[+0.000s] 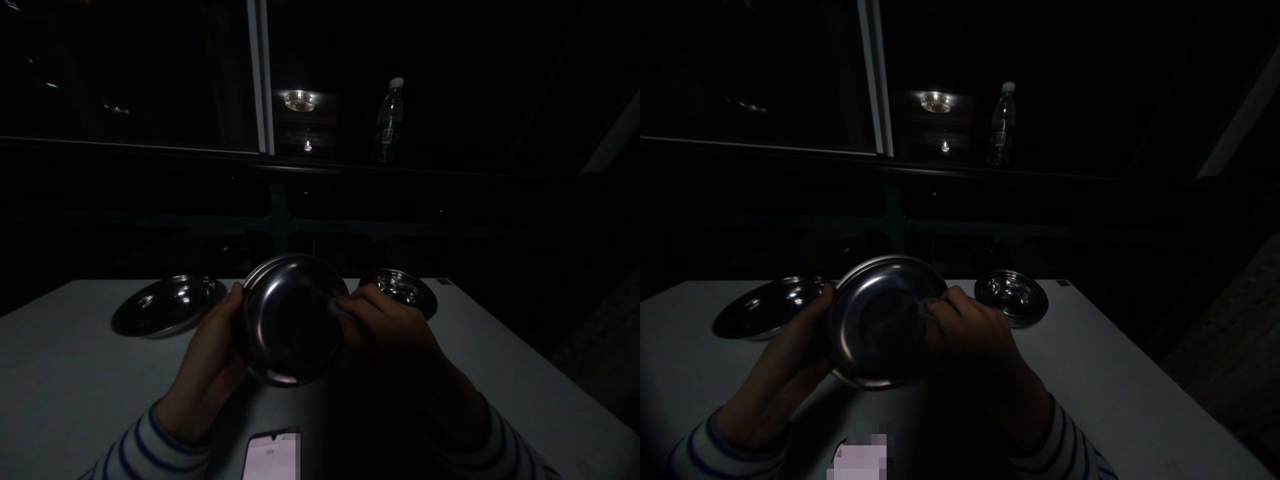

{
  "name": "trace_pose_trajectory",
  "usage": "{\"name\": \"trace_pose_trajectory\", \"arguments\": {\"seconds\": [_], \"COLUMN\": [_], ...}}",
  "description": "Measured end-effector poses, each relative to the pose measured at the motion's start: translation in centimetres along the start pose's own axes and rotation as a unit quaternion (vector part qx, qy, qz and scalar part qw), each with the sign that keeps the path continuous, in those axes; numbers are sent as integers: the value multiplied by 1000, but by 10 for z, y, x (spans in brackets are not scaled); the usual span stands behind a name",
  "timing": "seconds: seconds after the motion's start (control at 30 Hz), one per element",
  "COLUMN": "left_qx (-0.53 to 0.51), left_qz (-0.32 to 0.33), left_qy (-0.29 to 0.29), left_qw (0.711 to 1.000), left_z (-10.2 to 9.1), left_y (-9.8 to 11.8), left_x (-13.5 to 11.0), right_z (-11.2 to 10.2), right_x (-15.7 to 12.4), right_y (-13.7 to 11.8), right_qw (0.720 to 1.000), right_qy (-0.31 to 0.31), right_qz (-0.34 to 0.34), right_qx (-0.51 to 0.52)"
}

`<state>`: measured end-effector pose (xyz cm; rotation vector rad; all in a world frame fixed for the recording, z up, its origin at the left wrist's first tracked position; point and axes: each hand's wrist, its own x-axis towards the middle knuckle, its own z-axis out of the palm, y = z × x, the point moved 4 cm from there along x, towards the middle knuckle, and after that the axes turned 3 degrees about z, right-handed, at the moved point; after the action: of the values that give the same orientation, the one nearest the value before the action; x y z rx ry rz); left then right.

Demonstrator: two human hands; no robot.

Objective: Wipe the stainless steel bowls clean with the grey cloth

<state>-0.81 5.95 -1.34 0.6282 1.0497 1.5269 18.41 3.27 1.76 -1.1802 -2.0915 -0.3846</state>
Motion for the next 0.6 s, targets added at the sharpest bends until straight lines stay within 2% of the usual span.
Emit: {"name": "trace_pose_trajectory", "arguments": {"seconds": [0.13, 0.27, 0.43, 0.53, 0.6], "left_qx": [19, 31, 35, 37, 45], "left_qz": [-14, -6, -29, -52, -40], "left_qy": [-35, -39, -59, -66, -53], "left_qw": [999, 999, 997, 996, 997], "left_z": [2, 1, 5, 7, 6], "left_y": [-5, -9, -15, -19, -18], "left_x": [-2, -1, -4, -7, -7], "right_z": [-1, 2, 0, 0, 0], "right_x": [1, 1, 2, 2, 2], "right_y": [-2, 1, -1, -3, -1], "right_qw": [999, 1000, 1000, 1000, 1000], "right_qy": [54, 9, 26, 4, -8], "right_qz": [4, 2, -2, -23, -15], "right_qx": [1, 4, 8, 8, -8]}}
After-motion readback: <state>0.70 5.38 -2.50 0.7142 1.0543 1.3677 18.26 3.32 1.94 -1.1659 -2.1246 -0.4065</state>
